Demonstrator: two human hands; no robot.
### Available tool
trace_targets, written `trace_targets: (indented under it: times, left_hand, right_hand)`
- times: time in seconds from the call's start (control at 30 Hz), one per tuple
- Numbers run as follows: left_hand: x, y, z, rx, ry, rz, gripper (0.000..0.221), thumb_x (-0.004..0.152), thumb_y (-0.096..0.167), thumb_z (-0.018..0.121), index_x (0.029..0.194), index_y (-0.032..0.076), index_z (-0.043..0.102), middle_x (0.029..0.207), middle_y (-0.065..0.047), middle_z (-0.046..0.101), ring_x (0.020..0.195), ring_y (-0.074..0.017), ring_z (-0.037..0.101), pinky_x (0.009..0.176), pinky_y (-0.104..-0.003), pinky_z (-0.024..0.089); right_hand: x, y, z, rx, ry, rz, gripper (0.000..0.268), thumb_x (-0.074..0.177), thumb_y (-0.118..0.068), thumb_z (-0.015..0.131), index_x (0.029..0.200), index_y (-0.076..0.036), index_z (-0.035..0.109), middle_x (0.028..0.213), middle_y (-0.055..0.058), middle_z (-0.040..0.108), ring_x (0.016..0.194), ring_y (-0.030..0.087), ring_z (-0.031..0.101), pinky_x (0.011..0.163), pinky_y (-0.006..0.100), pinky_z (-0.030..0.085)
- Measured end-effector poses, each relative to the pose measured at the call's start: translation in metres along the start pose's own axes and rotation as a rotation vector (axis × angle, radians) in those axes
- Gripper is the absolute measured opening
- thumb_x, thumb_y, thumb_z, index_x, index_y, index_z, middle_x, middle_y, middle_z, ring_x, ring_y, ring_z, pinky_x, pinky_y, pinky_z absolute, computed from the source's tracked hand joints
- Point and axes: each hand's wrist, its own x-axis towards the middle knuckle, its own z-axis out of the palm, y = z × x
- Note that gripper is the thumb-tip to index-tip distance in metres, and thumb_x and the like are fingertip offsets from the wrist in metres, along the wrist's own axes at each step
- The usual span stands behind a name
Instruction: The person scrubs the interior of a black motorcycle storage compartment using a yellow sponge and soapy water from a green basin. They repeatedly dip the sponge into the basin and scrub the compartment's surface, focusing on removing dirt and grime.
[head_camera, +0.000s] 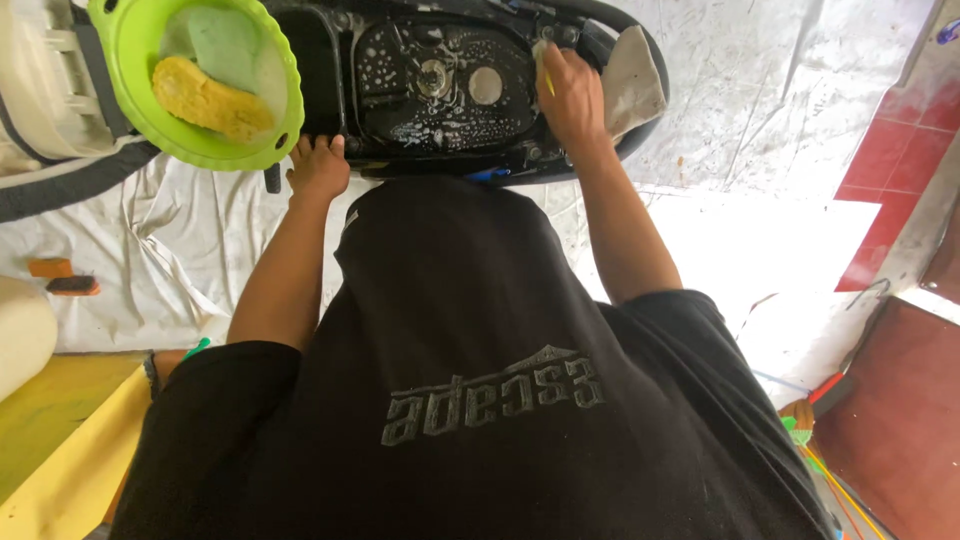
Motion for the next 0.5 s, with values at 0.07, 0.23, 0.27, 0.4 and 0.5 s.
trace_targets:
  times: [0.07,0.23,0.27,0.4,0.5]
  left_hand:
    - [0.002,-0.004,0.0,0.004,0.0,0.005,0.06,0.108,0.052,0.028,0.148,0.012,0.046,0.162,-0.015,0.026,0.151,-0.0373,0.017,0.11,-0.068,0.029]
    - [-0.001,-0.001,-0.003,-0.012,0.012,0.037,0.058,0.109,0.051,0.029,0.148,0.013,0.049,0.161,-0.015,0.03,0.15,-0.0397,0.021,0.112,-0.066,0.033]
    - [-0.002,-0.004,-0.003,-0.016,0.023,0.047,0.058,0.109,0.051,0.029,0.147,0.013,0.05,0.162,-0.015,0.029,0.15,-0.0403,0.021,0.112,-0.066,0.033]
    - [0.0,-0.011,-0.005,0.004,-0.028,0.031,0.059,0.109,0.052,0.029,0.147,0.014,0.051,0.161,-0.014,0.035,0.151,-0.0389,0.027,0.115,-0.064,0.034]
    - [0.012,-0.02,-0.003,-0.005,0.012,0.108,0.059,0.107,0.053,0.031,0.147,0.014,0.049,0.161,-0.017,0.029,0.148,-0.0422,0.025,0.112,-0.067,0.029]
  right_hand:
    - [0.011,0.005,0.007,-0.117,-0.097,-0.071,0.016,0.096,-0.01,0.072,0.104,-0.005,0.059,0.087,0.019,0.07,0.076,0.04,0.069,0.065,0.048,0.055]
    - [0.018,0.011,0.019,-0.222,-0.224,-0.039,0.019,0.092,-0.013,0.074,0.101,-0.005,0.059,0.087,0.019,0.07,0.081,0.041,0.069,0.071,0.05,0.055]
    - [0.019,0.004,0.021,-0.252,-0.281,0.02,0.02,0.09,-0.014,0.074,0.102,-0.006,0.06,0.088,0.02,0.07,0.079,0.042,0.069,0.071,0.05,0.055]
    - [0.002,-0.02,0.029,-0.323,-0.284,0.015,0.019,0.086,-0.015,0.075,0.098,-0.007,0.062,0.087,0.022,0.07,0.08,0.042,0.069,0.069,0.05,0.056]
    - [-0.021,-0.042,0.04,-0.271,-0.435,0.307,0.017,0.095,-0.021,0.07,0.102,-0.007,0.065,0.082,0.026,0.067,0.075,0.042,0.07,0.058,0.05,0.056]
